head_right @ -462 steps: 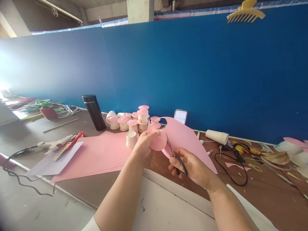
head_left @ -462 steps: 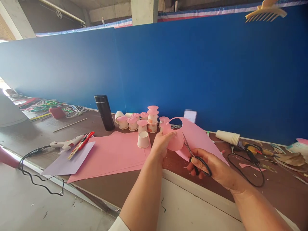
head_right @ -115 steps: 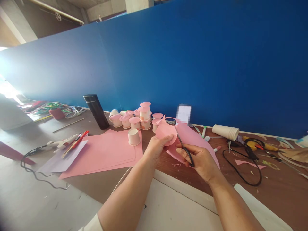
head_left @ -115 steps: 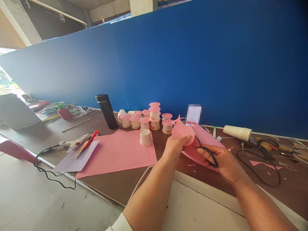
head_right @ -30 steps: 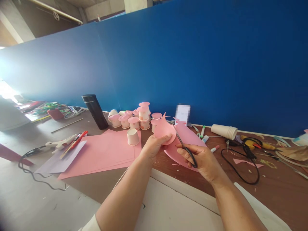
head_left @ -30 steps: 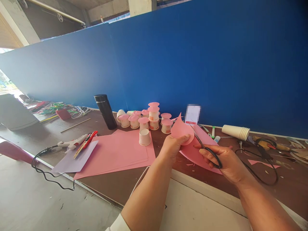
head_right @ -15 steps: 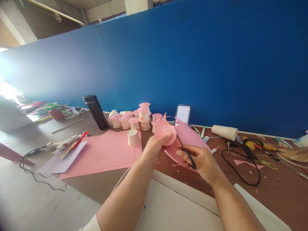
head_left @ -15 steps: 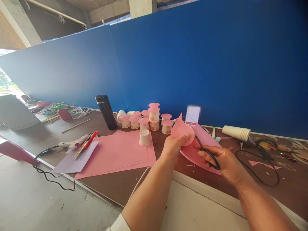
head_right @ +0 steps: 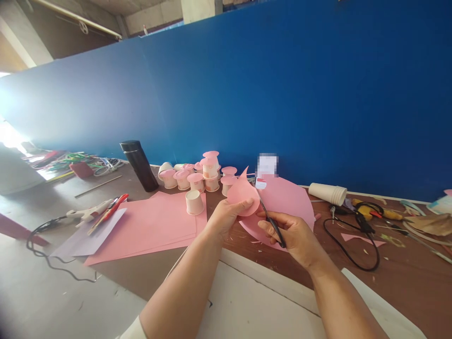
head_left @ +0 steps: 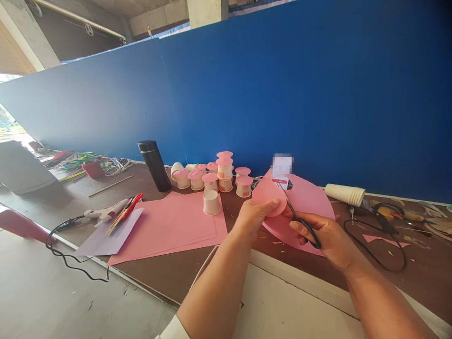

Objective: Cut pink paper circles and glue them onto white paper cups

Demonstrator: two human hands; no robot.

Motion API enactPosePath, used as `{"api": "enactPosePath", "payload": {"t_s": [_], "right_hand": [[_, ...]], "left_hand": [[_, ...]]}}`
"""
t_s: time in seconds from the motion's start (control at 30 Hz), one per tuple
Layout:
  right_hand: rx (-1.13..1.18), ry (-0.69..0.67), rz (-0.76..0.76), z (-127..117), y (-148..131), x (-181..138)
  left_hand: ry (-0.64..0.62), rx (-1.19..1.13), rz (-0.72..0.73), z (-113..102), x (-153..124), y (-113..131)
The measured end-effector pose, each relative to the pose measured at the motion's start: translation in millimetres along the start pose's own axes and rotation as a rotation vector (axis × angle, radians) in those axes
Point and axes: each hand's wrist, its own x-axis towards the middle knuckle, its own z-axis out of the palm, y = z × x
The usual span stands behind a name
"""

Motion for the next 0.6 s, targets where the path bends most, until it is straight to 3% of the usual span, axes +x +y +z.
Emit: {"api": "enactPosePath", "payload": {"t_s": [0.6], "right_hand": [[0.036, -0.038, -0.034, -4, 8, 1]], "left_hand": [[0.029, 0.006, -0.019, 1, -1, 3]]}}
